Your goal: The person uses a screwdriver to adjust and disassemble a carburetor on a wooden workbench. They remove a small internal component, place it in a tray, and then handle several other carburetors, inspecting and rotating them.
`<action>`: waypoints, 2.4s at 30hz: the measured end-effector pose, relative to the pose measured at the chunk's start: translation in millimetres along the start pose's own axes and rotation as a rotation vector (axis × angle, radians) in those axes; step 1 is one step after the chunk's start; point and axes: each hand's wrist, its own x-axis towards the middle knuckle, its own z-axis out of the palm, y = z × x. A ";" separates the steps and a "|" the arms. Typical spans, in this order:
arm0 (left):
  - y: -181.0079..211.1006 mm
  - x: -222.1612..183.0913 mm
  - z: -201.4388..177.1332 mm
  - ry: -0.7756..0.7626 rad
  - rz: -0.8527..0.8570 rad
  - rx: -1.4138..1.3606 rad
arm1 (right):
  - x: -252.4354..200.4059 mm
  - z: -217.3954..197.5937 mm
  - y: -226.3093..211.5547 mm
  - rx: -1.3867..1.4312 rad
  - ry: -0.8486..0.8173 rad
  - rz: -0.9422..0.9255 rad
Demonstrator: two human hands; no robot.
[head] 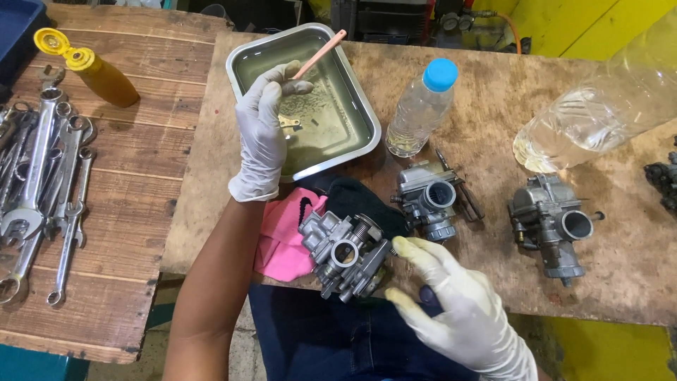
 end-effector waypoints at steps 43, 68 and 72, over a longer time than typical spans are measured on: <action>-0.3 -2.9 -0.8 0.048 0.025 -0.093 | 29.7 31.7 -12.9 -0.201 0.081 -0.085; -4.5 -3.3 1.4 0.041 0.026 -0.132 | 23.2 42.8 0.3 -0.691 0.050 -0.236; -5.8 -3.0 1.5 0.045 0.034 -0.119 | 21.2 47.9 1.3 -0.681 0.055 -0.184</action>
